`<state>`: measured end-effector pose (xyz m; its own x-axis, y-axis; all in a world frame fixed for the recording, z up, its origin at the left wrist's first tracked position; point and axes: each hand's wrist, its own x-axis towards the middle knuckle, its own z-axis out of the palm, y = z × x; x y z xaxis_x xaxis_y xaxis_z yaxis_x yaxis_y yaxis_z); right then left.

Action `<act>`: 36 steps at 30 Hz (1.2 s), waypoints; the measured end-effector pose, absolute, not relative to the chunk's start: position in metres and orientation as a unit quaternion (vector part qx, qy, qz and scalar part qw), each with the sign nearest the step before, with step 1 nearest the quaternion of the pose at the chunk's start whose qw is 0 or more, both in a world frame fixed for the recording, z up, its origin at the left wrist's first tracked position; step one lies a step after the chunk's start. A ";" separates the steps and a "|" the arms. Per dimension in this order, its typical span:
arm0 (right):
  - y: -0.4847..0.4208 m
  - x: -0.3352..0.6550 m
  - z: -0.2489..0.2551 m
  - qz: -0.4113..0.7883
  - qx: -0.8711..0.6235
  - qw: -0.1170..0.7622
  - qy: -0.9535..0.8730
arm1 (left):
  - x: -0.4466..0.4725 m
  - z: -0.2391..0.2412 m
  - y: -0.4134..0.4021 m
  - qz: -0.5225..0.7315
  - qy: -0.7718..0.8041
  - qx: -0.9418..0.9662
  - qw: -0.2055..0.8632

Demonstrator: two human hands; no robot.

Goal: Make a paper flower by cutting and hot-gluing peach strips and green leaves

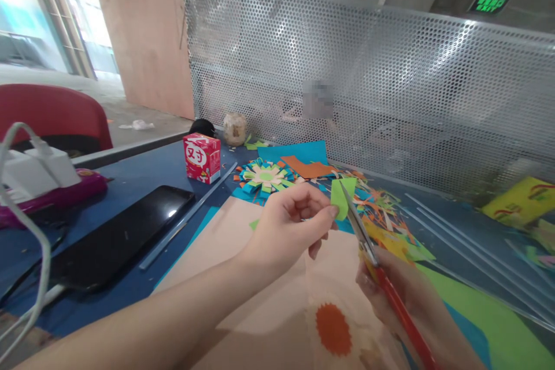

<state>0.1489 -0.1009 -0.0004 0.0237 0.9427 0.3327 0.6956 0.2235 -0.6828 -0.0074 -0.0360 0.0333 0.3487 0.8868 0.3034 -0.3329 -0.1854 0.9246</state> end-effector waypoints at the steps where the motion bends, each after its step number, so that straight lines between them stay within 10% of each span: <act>1: -0.101 0.149 -0.001 0.161 -0.606 0.384 -0.678 | -0.007 0.033 -0.036 0.516 0.243 0.570 0.591; 36: -0.105 0.143 0.003 0.319 -0.638 0.382 -0.588 | -0.006 0.030 -0.035 0.483 0.253 0.567 0.617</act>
